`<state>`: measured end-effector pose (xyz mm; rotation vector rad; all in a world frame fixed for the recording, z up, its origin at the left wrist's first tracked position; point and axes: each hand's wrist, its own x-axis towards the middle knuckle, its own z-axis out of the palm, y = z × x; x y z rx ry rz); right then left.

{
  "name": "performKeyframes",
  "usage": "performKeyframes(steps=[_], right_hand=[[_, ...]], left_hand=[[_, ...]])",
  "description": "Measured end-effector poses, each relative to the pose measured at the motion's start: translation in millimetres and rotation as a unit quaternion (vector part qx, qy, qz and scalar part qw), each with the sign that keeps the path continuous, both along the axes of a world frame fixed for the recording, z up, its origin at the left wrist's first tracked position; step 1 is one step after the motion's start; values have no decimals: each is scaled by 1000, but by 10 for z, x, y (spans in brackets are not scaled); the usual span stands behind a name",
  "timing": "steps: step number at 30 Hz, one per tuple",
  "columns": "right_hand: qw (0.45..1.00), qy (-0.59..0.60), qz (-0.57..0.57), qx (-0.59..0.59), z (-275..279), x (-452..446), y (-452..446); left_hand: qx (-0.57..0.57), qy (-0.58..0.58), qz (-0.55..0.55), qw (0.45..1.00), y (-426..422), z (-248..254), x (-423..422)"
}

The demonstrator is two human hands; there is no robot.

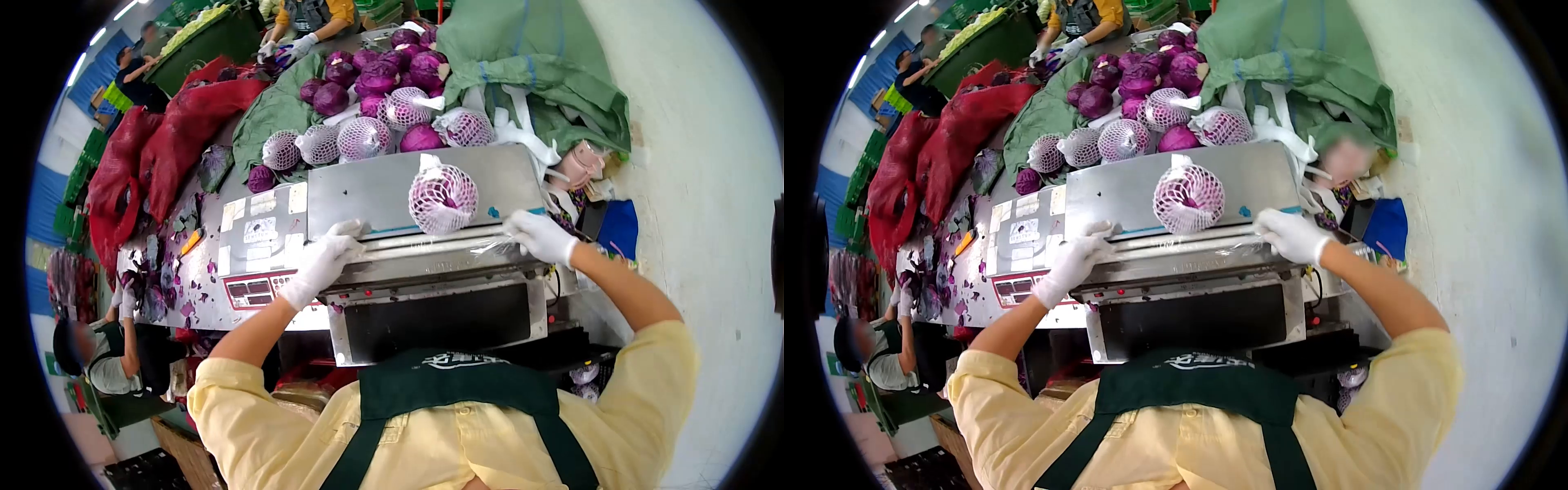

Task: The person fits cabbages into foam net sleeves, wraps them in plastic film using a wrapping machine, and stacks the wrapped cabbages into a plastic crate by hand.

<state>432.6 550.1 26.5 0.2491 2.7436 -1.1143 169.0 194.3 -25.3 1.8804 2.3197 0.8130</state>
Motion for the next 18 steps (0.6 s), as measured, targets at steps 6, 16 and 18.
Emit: performKeyframes(steps=[6, 16, 18], right_hand=[[924, 139, -196, -299, 907, 112, 25], [899, 297, 164, 277, -326, -1236, -62], [967, 240, 86, 5, -303, -1180, -75]], left_hand=[[195, -606, 154, 755, -85, 939, 282], [-39, -190, -131, 972, 1327, 414, -54], [-43, -280, -68, 957, 1277, 548, 36]])
